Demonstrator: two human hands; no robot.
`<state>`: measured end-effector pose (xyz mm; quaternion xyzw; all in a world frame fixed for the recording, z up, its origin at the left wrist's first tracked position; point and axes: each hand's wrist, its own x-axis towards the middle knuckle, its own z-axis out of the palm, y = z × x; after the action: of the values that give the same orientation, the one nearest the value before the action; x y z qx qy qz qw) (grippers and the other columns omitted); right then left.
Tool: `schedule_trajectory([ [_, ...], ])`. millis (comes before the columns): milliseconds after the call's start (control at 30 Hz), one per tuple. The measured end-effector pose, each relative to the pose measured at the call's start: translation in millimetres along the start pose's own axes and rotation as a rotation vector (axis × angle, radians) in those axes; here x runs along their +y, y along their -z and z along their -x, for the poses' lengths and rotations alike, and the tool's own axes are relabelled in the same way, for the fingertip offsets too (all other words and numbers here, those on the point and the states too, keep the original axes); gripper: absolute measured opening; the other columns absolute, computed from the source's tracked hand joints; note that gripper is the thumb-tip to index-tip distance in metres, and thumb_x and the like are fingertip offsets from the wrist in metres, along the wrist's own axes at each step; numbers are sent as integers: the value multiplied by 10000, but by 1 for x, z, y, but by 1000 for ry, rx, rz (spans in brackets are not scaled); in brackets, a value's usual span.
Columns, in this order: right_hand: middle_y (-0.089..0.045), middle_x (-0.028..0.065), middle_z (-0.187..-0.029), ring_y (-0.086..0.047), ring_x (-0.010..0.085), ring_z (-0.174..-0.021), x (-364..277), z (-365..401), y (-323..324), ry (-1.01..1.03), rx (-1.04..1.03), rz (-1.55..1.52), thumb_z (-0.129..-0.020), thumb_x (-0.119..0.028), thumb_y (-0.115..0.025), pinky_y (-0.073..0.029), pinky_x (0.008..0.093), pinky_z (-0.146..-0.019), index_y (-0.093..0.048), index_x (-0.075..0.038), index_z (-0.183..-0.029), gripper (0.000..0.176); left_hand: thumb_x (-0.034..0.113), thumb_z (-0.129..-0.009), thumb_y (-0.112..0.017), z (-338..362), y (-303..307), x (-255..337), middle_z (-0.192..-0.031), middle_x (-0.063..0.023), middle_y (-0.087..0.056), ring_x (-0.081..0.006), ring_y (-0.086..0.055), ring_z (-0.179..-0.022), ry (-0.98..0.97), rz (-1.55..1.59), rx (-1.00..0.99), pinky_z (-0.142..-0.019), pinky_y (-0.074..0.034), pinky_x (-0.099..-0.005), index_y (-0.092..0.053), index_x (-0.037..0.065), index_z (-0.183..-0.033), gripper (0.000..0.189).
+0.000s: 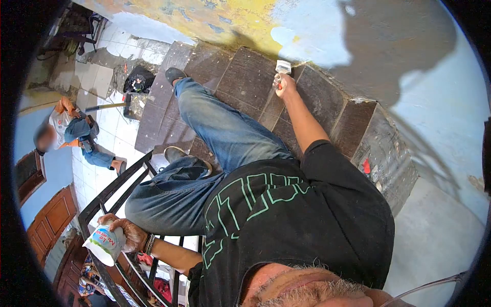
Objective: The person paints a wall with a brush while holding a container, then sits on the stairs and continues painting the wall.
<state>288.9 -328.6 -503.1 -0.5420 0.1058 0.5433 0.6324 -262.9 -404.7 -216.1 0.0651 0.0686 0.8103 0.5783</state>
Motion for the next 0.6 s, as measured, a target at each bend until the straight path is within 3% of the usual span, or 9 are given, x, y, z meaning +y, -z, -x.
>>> schedule_trajectory([
  [133,-434,51,-573,-416,160,-427,2,-24,2,-65,61,-48,-806,-158,-471,-360,273,-387,-467,-42,-737,135,169,-694,-601,1,-1,1,-1066,-143,-413,-267,-414,-1036,-2,4,36,-724,-489,-382,-414,19,-1113,483],
  [233,-394,38,-529,-373,143,-398,-1,-18,-8,-57,137,-77,-823,-128,-431,-306,261,-367,-449,-54,-720,128,171,-694,-602,0,1,6,-1067,-144,-412,-268,-415,-1032,46,27,30,-734,-483,-382,-416,19,-1109,480],
  [367,-424,42,-621,-396,142,-434,-2,-1,-19,134,181,-94,-799,-94,-450,-332,274,-376,-430,-74,-791,30,132,-699,-612,-1,4,7,-1085,-143,-406,-257,-405,-1062,16,9,-4,-733,-492,-383,-343,32,-1156,540],
  [600,-432,36,-680,-429,134,-458,-3,30,-37,382,196,-66,-787,-111,-447,-352,273,-368,-352,-104,-883,135,134,-705,-603,1,-1,-1,-1090,-153,-403,-266,-399,-1071,2,15,-2,-734,-485,-387,-348,34,-1154,527],
])
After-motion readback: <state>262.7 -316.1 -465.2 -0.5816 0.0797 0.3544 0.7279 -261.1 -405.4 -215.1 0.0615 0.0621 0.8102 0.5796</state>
